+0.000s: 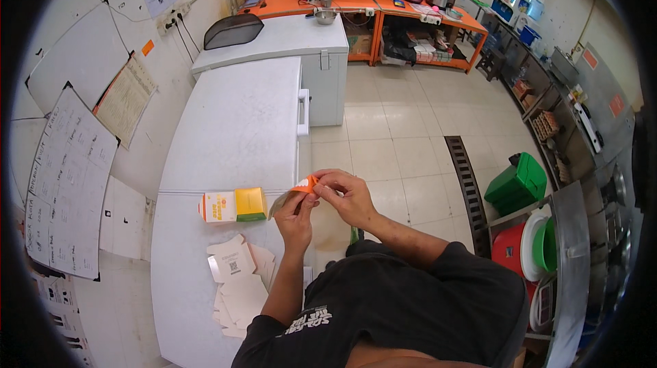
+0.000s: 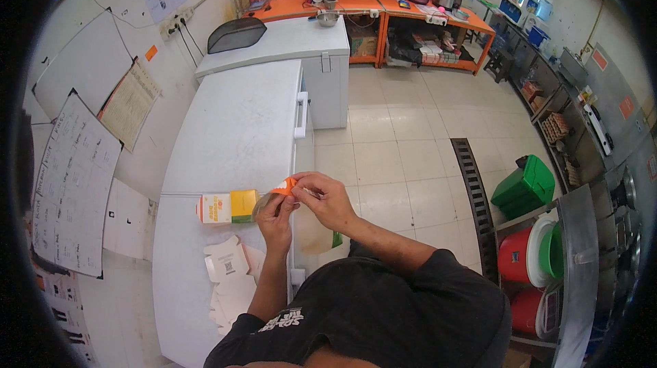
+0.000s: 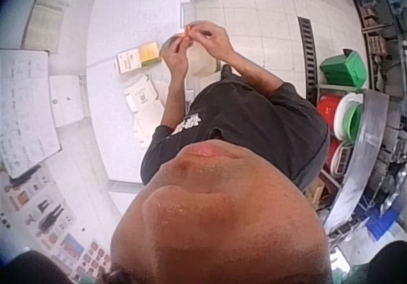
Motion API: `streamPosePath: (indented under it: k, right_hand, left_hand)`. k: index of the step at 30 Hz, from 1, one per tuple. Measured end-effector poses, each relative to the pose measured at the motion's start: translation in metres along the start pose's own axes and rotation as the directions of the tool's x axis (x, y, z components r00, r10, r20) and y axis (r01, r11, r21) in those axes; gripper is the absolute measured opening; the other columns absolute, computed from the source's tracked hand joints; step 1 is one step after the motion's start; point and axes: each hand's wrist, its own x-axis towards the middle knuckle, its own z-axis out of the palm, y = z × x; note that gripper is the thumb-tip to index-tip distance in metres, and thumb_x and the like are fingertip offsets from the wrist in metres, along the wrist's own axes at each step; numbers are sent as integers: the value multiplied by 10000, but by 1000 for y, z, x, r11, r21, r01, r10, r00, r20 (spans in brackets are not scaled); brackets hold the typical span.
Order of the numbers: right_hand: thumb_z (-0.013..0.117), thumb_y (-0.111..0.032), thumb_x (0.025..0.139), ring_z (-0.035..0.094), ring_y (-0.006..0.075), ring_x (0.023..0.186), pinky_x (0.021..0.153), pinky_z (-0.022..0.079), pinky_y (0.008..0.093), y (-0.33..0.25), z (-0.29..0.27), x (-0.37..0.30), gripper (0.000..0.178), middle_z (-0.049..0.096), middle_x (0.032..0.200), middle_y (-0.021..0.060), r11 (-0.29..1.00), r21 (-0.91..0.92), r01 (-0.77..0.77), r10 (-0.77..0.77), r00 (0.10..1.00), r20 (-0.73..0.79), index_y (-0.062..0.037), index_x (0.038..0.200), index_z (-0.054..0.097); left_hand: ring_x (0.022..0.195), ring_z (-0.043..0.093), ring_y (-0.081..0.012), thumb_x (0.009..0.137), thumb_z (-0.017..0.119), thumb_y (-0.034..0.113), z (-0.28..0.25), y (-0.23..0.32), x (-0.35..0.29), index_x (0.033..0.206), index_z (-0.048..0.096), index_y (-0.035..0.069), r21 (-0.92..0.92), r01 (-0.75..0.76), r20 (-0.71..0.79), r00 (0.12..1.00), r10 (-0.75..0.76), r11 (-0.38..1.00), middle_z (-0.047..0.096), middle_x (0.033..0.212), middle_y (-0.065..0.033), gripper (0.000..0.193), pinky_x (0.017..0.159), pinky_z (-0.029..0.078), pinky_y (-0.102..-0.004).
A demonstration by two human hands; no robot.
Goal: The person folds and assembles several cardboard food boxes by hand, pressing the flaps into place to create the containers.
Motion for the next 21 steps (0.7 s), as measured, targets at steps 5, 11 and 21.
streamPosePath:
  k: [5,11,21]
  right_hand:
    - [663,-63,841,534,79,728,635,451,214,-11,1,3,114,625,1083,116,994,-70,79,-78,997,5,14,924,647]
    - [653,-47,842,605,140,808,681,506,249,-6,2,4,92,614,1074,117,992,-91,86,-87,996,-2,15,905,627]
    - [645,-30,843,626,193,885,732,536,280,-22,7,6,102,606,1080,133,964,-178,198,-201,980,6,14,923,600]
  left_hand:
    - [781,632,-135,890,653,119,-1,-3,2,1034,659,-48,8,42,-1,999,-42,999,649,907,-80,221,717,546,-260]
    - [759,626,-123,885,658,106,-10,-4,8,1035,656,-49,-26,36,65,997,-35,999,646,898,-77,215,709,538,-258]
    - [787,631,-142,913,619,118,-17,4,19,1043,653,-66,-20,-24,133,991,26,1000,651,941,-99,227,730,529,-266]
